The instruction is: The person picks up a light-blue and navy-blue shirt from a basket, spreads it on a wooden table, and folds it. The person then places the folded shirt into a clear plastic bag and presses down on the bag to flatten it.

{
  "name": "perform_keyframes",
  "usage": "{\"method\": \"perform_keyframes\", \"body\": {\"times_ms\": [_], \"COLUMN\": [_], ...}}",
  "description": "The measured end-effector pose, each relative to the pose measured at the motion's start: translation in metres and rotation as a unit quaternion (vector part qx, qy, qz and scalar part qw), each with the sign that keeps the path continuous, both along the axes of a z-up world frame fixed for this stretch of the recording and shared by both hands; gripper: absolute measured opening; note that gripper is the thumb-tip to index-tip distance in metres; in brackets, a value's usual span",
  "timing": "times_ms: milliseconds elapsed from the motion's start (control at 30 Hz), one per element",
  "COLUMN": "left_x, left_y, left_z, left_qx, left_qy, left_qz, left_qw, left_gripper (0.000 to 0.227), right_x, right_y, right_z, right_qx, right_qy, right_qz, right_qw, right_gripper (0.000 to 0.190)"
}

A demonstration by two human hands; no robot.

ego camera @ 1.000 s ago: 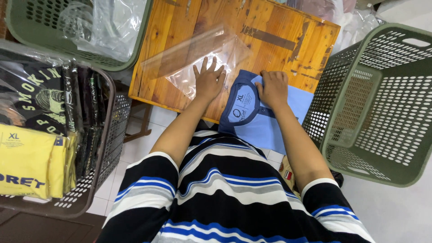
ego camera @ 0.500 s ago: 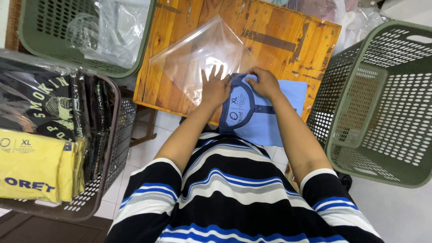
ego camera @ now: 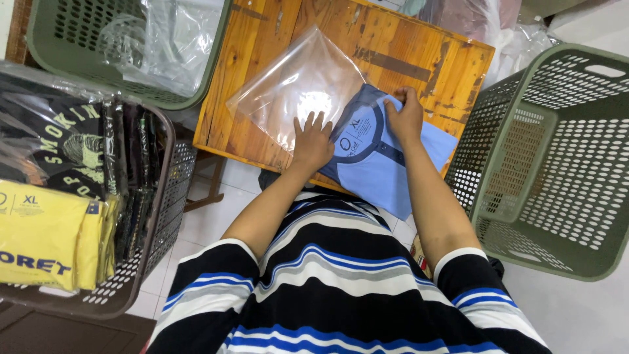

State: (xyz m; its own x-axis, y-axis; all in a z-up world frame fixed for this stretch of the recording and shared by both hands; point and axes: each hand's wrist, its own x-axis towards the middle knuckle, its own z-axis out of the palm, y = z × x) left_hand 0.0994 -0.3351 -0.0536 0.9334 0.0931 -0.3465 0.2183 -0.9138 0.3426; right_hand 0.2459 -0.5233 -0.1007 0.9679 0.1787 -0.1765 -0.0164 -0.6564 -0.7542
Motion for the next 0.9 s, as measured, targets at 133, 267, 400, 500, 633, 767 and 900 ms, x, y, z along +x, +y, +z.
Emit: {"method": "perform_keyframes", "body": {"times_ms": [133,267,400,500,633,767,900], "left_x": [-0.034,-0.067,-0.081,-0.088,-0.088,-0.083,-0.081], "left_y": [0.003,0.01,0.015,0.015,0.013,0.01,0.006], "left_z": [-0.014,-0.042,-0.056,-0.073,-0.073,-0.065,-0.045], "left_qx": [0.014,-0.007,0.009,0.018,0.002,-0.009,-0.001], "left_qy": [-0.134,-0.239,-0.35,-0.374,-0.399,-0.409,-0.427], "left_qz": [0.016,0.071,0.035,0.013,0.017,0.03,0.019], "left_qw": [0.991,0.968,0.936,0.927,0.917,0.912,0.904], "left_gripper": [0.035,0.022,0.016,0.013,0.015,0.014,0.013], "right_x": [-0.053,-0.125,-0.143,-0.143,-0.14,-0.14,-0.143], "right_y": [0.02,0.028,0.033,0.036,0.035,0.036,0.05], "right_z": [0.053,0.037,0.018,0.006,0.009,0.007,0.017], "right_qx": [-0.116,-0.035,-0.068,-0.084,-0.106,-0.084,-0.072], "right_qy": [-0.361,-0.411,-0.422,-0.461,-0.478,-0.498,-0.501], "right_qz": [0.139,0.369,0.399,0.393,0.394,0.351,0.338], "right_qw": [0.915,0.833,0.811,0.792,0.778,0.789,0.794], "right_gripper": [0.026,0.024,0.039,0.038,0.022,0.022,0.017]}}
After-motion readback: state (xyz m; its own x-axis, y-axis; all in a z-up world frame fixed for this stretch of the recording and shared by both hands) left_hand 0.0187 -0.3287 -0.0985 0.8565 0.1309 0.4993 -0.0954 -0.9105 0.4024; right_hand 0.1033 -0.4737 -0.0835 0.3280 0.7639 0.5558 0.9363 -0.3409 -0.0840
